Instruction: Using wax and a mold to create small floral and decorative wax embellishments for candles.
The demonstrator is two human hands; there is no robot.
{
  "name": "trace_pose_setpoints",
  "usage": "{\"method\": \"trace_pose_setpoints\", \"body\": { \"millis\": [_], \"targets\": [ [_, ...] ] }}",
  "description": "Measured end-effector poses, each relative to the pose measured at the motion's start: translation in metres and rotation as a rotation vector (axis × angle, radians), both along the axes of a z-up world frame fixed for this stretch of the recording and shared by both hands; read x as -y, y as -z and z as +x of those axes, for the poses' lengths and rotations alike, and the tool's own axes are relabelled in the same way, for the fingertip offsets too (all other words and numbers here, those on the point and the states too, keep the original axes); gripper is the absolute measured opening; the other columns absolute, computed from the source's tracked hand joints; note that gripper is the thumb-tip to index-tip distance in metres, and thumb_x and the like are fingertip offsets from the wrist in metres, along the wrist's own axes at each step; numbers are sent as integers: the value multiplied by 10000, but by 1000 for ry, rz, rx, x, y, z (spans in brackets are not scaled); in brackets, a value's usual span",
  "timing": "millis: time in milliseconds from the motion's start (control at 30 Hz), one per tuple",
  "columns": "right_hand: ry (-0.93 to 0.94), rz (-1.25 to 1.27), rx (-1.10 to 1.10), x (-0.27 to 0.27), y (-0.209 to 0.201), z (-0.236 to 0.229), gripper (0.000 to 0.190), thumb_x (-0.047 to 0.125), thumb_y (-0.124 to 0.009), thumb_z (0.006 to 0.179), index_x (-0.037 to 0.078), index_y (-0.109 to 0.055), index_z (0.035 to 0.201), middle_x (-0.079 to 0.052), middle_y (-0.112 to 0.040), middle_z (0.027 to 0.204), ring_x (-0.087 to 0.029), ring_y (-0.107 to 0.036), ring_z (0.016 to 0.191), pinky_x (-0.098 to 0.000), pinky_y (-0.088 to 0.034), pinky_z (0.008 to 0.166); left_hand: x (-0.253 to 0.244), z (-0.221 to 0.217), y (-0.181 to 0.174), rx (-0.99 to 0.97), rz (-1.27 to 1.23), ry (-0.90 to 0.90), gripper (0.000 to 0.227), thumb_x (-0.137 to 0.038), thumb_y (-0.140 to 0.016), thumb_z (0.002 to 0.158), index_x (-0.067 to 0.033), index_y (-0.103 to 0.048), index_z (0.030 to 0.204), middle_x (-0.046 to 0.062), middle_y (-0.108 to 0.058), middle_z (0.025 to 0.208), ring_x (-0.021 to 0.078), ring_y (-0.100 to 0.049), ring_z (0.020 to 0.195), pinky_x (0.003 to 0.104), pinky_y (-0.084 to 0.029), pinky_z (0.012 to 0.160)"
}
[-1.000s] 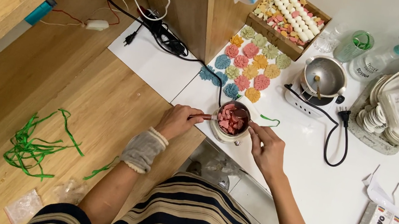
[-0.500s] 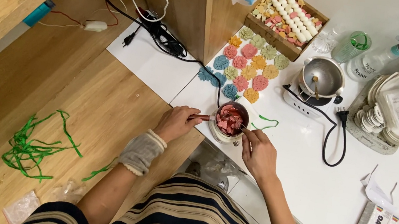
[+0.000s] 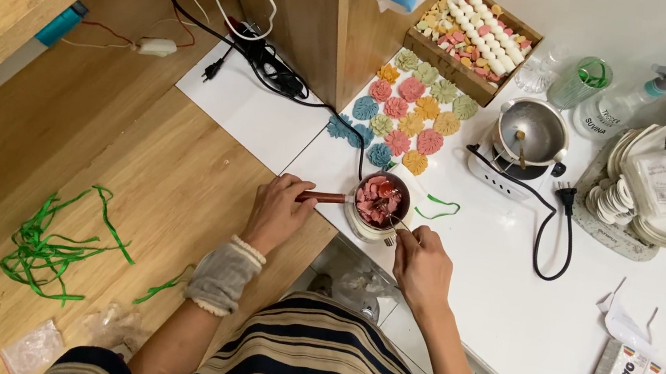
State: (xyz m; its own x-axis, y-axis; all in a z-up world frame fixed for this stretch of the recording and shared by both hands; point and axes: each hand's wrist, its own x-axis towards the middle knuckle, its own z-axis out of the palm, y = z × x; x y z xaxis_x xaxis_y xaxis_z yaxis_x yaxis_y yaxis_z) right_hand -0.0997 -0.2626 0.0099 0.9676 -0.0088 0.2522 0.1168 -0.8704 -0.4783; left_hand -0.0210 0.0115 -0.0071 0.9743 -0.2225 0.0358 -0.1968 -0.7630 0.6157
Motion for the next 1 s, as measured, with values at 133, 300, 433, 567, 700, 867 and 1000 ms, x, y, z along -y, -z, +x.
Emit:
{"method": "trace_pose_setpoints", "body": {
  "millis": [133, 300, 433, 567, 700, 867, 1000],
  "targets": [
    [-23, -115, -11, -3, 3, 7, 127, 165, -680, 898, 90, -756, 967, -93, -612, 815, -289, -654, 800, -427, -530, 630, 2, -4, -13, -34, 26, -19, 307, -262, -683, 945, -72, -742, 1179, 79, -695, 1049, 248, -634, 967, 427, -419, 959],
    [-56, -173, -135, -3, -7, 9, 269, 232, -615, 964, 27, -661, 797, -120, -662, 765, -316, -668, 674, -446, -524, 563, 2, -4, -14, -109, 12, -25, 284, -226, -667, 957, -68, -744, 1180, 97, -690, 1011, 272, -639, 941, 413, -472, 897],
    [-174, -208, -195, -2, 14, 18, 346, 259, -583, 991, 47, -630, 722, -132, -672, 678, -328, -645, 564, -461, -509, 531, 3, -3, -8, -95, -55, -19, 278, -204, -661, 958, -44, -743, 1172, 113, -675, 1032, 294, -625, 975, 411, -499, 861],
    [-163, -210, -189, -7, 1, 32, 439, 293, -551, 1025, 59, -604, 657, -134, -658, 632, -350, -605, 519, -460, -482, 517, 5, 2, -18, -152, -40, -40, 292, -215, -658, 958, -51, -735, 1187, 110, -671, 1066, 286, -636, 992, 399, -511, 872],
    [-91, -147, -141, -7, -11, 38, 430, 310, -536, 1039, 47, -600, 705, -148, -664, 672, -367, -623, 556, -481, -486, 523, 3, 3, -15, -161, 13, -38, 333, -243, -679, 944, -54, -717, 1215, 109, -674, 1122, 288, -647, 1025, 402, -509, 901],
    [-78, -59, -185, 2, -9, 33, 339, 320, -532, 1033, 39, -648, 885, -185, -694, 874, -412, -658, 678, -510, -518, 613, 5, 2, -13, -100, -6, -54, 383, -251, -692, 928, -37, -683, 1245, 117, -667, 1158, 299, -644, 1047, 416, -510, 900],
    [-54, 84, -147, 9, 6, 24, 308, 280, -525, 1037, 24, -687, 979, -174, -703, 985, -414, -668, 794, -506, -525, 698, 7, 0, -11, -104, 49, -88, 379, -257, -689, 930, -53, -674, 1249, 105, -667, 1157, 295, -637, 1038, 439, -465, 938]
  ]
}}
